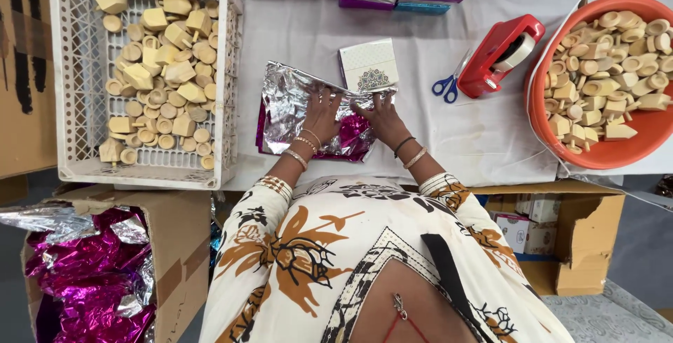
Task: The person wraps a small white box with shiny pink metallic paper on a table. They smooth the paper around the box, fold the edges, and use scissors to trim the excess material.
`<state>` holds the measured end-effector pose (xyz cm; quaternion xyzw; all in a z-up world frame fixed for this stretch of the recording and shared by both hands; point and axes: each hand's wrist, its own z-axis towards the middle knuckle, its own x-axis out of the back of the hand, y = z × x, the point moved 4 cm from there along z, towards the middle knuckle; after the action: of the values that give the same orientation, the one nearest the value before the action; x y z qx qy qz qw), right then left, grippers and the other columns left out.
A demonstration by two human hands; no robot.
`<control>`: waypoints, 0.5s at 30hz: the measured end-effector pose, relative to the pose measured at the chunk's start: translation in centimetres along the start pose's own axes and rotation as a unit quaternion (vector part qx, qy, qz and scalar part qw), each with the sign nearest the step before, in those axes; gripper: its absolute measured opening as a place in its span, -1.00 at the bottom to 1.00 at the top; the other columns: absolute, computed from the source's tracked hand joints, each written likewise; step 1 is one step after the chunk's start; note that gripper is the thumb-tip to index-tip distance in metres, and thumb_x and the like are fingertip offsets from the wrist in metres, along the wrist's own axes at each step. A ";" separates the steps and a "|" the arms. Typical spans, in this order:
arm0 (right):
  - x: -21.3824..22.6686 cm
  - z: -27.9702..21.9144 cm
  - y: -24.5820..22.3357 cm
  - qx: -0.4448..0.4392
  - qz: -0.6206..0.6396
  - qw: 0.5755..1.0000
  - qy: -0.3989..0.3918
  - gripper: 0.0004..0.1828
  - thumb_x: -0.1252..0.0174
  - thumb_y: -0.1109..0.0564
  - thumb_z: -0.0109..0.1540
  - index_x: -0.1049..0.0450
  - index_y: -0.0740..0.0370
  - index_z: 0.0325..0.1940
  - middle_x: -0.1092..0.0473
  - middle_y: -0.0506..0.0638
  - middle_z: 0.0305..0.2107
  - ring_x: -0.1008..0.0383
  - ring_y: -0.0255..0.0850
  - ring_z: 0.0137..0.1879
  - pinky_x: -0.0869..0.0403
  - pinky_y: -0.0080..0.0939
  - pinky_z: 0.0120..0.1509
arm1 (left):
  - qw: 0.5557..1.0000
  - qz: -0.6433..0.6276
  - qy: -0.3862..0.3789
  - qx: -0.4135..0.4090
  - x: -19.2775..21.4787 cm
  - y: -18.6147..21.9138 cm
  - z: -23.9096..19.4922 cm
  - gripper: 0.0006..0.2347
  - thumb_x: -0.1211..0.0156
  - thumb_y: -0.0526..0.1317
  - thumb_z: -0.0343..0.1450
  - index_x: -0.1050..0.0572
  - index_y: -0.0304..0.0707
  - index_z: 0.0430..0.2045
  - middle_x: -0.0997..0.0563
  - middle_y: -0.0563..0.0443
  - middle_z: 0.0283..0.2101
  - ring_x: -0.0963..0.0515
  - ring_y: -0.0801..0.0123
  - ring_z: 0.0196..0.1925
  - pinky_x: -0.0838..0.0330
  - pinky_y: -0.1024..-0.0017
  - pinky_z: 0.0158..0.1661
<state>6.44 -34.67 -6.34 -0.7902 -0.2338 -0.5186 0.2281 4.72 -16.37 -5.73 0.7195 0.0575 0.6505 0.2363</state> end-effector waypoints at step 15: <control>0.2 -7.1 3.1 -0.065 0.197 0.977 0.047 -0.79 -0.18 0.00 0.32 -0.58 0.15 -0.25 -0.50 -0.03 -0.09 -0.44 -0.11 0.23 -0.36 -0.08 0.50 | 0.980 -0.014 -0.184 0.080 -2.9 -1.9 1.3 -0.15 -0.50 0.18 0.17 -0.20 -0.11 0.31 -0.09 -0.51 0.35 -0.17 -0.60 0.27 -0.33 -0.21 0.12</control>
<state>3.34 -41.36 -4.02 -0.8083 -0.0281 -0.5144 0.2850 5.98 -16.17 -9.23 0.8426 0.0747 0.4970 0.1935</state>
